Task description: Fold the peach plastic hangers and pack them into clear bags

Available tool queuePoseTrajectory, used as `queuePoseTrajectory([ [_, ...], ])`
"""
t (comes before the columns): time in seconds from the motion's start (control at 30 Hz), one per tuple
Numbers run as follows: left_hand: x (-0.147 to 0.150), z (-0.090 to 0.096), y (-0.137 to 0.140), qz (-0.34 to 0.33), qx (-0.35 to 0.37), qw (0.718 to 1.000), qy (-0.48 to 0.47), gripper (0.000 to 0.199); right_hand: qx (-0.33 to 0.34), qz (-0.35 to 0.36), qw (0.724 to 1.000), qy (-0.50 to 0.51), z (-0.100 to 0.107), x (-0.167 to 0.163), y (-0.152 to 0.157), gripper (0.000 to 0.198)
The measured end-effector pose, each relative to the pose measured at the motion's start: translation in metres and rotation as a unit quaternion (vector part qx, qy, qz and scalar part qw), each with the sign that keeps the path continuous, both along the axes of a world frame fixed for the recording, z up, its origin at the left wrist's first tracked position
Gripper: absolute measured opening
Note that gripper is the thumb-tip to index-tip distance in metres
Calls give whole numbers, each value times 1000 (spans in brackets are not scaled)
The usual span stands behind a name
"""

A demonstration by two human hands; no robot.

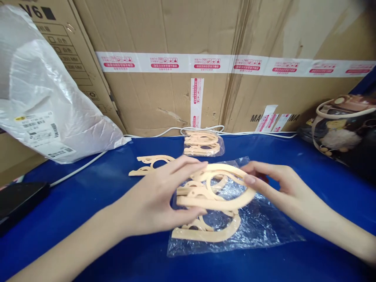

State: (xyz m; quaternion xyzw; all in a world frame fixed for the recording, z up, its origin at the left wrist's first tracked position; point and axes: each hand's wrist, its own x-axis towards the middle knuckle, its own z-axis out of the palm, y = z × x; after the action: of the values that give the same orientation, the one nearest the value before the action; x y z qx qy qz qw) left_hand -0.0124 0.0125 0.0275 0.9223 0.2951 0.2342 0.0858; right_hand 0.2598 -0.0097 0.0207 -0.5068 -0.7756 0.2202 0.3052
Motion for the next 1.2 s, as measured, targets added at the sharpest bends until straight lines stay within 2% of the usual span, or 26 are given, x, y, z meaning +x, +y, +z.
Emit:
queuePoseTrajectory([
  [0.1,7,-5,-9,-15,41,999,-6,63,-154,64,982,87,1,-2,1,36],
  [0.17,7,-6,-9,-12,53,999,5,66,-207,83,964,148,2,-3,3,36],
  [0.23,6,-7,-7,-9,50,999,16,71,-227,83,953,185,2,-4,5,36],
  [0.43,5,-7,-3,-16,50,999,11,75,-260,75,938,216,-2,-5,6,34],
  [0.63,3,-6,-2,4,18,1000,22,66,-241,93,943,208,-4,-6,6,33],
  [0.83,0,-9,1,-6,129,991,27,65,-226,101,949,194,-2,-7,4,31],
  [0.9,0,-9,2,-9,145,989,36,67,-231,98,949,193,-1,-7,3,30],
  [1.2,3,-9,-2,-24,76,996,46,79,-232,103,947,195,-3,-5,4,29],
])
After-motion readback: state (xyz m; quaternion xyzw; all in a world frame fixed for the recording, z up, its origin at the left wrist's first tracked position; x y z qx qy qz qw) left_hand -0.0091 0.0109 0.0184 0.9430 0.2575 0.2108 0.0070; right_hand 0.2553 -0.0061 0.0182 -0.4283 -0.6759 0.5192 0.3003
